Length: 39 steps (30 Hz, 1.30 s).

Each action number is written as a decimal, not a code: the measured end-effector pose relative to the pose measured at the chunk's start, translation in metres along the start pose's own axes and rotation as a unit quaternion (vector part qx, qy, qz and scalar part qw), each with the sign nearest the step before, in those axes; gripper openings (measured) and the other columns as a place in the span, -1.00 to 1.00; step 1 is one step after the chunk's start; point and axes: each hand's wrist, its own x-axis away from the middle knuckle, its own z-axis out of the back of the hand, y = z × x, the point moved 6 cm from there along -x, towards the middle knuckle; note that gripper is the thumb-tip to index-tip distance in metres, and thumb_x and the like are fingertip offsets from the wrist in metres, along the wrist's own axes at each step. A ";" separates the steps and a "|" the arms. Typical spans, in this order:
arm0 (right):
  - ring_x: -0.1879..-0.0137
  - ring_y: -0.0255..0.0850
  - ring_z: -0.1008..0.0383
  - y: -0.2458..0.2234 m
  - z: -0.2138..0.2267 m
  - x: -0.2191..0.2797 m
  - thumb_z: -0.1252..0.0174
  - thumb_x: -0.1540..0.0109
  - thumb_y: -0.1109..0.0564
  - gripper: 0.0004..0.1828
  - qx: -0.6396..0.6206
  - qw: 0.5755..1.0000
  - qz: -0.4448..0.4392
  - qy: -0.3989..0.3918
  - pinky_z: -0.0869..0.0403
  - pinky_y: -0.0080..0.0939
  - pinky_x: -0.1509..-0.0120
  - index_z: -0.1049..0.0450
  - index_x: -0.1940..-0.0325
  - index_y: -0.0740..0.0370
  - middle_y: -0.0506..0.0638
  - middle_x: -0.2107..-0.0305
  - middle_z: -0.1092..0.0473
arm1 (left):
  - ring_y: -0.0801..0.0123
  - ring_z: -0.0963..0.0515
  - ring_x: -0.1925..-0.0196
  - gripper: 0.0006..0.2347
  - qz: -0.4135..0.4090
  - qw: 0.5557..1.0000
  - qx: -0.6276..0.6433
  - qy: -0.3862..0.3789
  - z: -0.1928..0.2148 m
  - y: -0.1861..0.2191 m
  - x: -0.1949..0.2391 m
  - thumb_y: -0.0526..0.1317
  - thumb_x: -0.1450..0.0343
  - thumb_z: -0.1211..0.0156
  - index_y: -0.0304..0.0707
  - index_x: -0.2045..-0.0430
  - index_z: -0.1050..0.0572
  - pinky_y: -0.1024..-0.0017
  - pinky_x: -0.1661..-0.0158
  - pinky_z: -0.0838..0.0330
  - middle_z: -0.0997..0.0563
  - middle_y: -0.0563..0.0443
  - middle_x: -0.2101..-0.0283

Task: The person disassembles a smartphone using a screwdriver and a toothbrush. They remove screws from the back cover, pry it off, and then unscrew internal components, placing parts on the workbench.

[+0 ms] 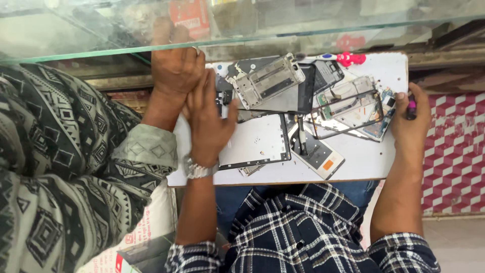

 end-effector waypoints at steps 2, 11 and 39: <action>-0.16 -0.20 -0.45 -0.006 -0.002 -0.002 -0.16 -0.51 0.15 -0.65 0.037 0.999 -0.006 0.006 -0.41 -0.21 -0.27 -0.40 -0.34 0.39 0.15 -0.08 -0.45 | -0.14 -0.35 -0.44 -0.47 0.075 0.995 0.058 -0.036 0.009 -0.039 0.025 -0.11 -0.52 -0.26 -0.35 -0.36 -0.28 0.15 -0.39 -0.24 -0.34 -0.39 -0.39; -0.16 -0.20 -0.45 -0.028 -0.001 0.003 -0.13 -0.51 0.17 -0.69 0.014 1.000 -0.019 -0.003 -0.42 -0.22 -0.27 -0.45 -0.29 0.39 0.12 -0.10 -0.46 | -0.10 -0.36 -0.31 -0.41 0.472 0.870 -0.038 -0.137 -0.001 -0.201 0.153 0.23 -0.46 0.16 -0.18 -0.26 -0.36 0.16 -0.25 -0.21 -0.41 -0.15 -0.32; -0.25 -0.12 -0.49 0.009 -0.015 -0.007 -0.13 -0.56 -0.09 -0.51 0.001 1.000 -0.010 -0.029 -0.44 -0.16 -0.40 -0.49 -0.27 0.45 0.21 -0.13 -0.49 | -0.16 -0.28 -0.46 -0.47 -0.007 0.997 -0.033 -0.074 -0.041 -0.032 -0.027 0.02 -0.56 -0.23 -0.45 -0.29 -0.34 -0.06 -0.39 -0.08 -0.35 -0.35 -0.38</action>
